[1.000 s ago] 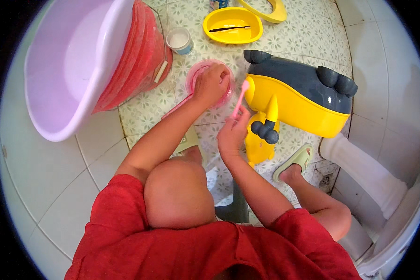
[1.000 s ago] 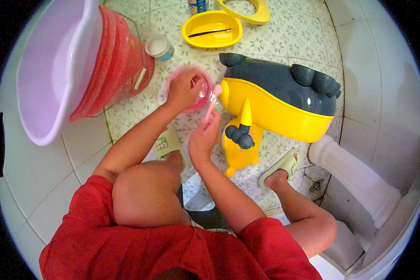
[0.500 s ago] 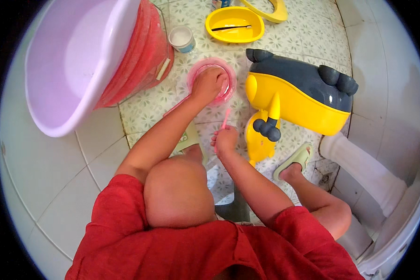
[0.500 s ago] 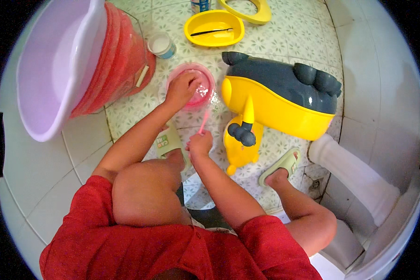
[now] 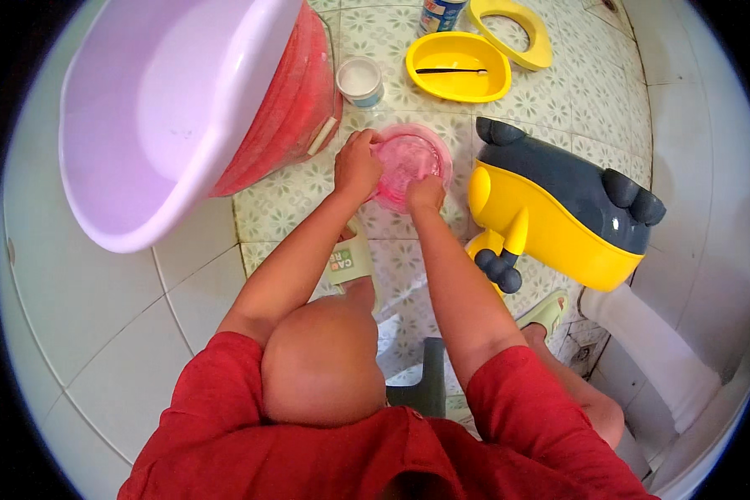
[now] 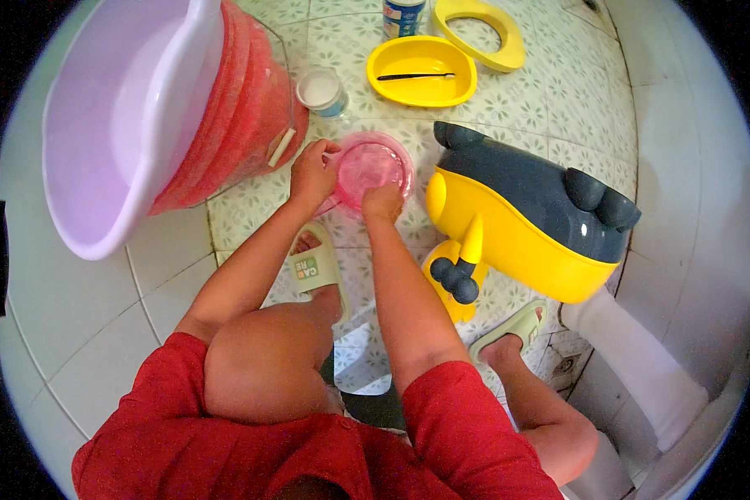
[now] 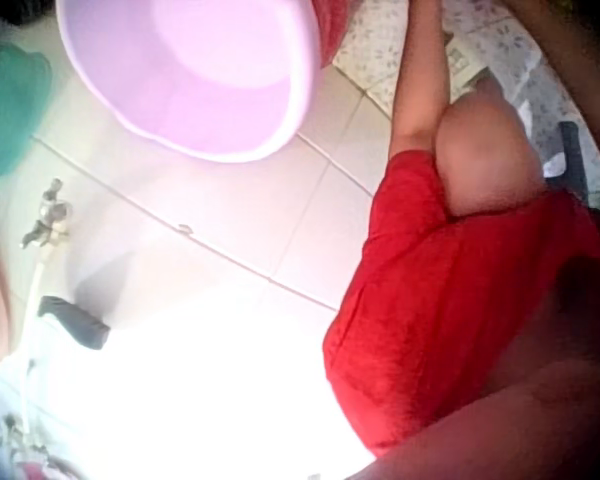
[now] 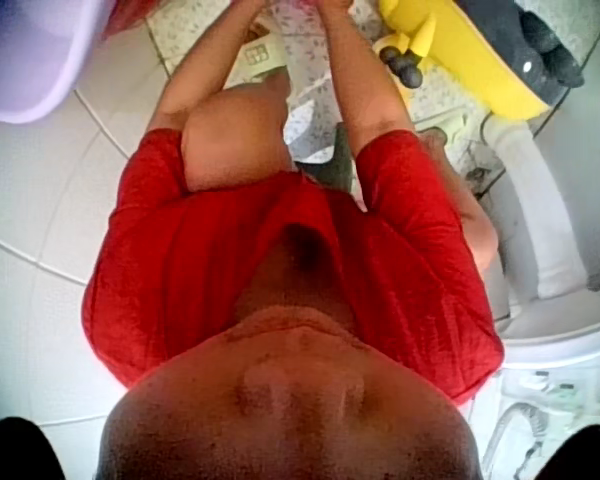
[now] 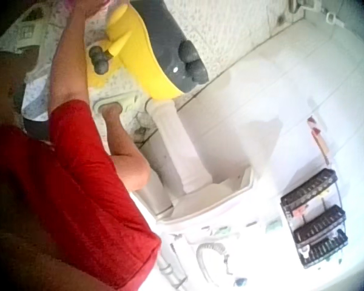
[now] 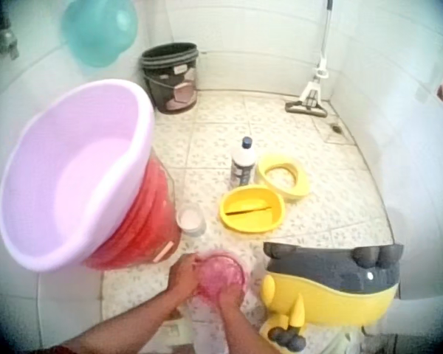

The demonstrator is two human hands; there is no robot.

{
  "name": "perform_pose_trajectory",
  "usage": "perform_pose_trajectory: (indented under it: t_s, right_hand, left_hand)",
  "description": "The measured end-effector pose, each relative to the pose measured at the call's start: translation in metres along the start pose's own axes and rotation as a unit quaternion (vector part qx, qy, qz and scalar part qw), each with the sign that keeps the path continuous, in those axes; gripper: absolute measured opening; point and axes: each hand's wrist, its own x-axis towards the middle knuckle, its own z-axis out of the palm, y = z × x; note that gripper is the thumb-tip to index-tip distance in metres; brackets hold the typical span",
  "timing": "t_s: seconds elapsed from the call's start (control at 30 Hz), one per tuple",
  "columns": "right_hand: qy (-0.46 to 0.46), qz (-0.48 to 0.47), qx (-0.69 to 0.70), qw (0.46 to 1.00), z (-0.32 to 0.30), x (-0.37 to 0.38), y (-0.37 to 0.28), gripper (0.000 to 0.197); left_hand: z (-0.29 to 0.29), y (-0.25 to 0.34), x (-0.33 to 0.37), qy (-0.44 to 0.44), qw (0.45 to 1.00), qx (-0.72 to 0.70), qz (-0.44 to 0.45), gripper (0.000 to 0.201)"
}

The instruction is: The person scrubs a yellow and grey baby training chair with a toothbrush and rinses a pink scoop in a basin of water.

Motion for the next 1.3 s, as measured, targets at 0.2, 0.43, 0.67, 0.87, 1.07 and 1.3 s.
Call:
perform_pose_trajectory:
  t_s: [0.2, 0.43, 0.67, 0.87, 1.07, 1.3]
  right_hand:
    - [0.019, 0.045, -0.078, 0.996, -0.01, -0.021, -0.019, 0.028]
    - [-0.129, 0.114, 0.177, 0.969, -0.021, -0.025, 0.017, 0.02]
    - [-0.184, 0.254, 0.442, 0.84, -0.061, -0.109, 0.037, 0.02]
    - [-0.206, 0.247, 0.491, 0.809, -0.061, -0.108, 0.043, 0.021]
    - [-0.163, 0.065, 0.248, 0.953, -0.033, -0.07, 0.004, 0.028]
    - [-0.073, -0.12, -0.278, 0.95, -0.019, 0.06, 0.054, 0.033]
  left_hand:
    - [0.0, -0.032, -0.006, -0.151, 0.988, 0.025, -0.027, 0.026]
    - [-0.003, -0.014, -0.001, -0.08, 0.995, -0.026, -0.057, 0.027]
    - [-0.006, -0.019, 0.006, -0.018, 0.994, -0.07, -0.081, 0.018]
    - [-0.001, -0.016, 0.003, -0.025, 0.993, -0.066, -0.099, 0.012]
    - [0.032, -0.045, -0.018, -0.109, 0.994, -0.018, 0.02, 0.02]
    - [0.085, 0.011, -0.004, -0.443, 0.892, 0.047, 0.075, 0.045]
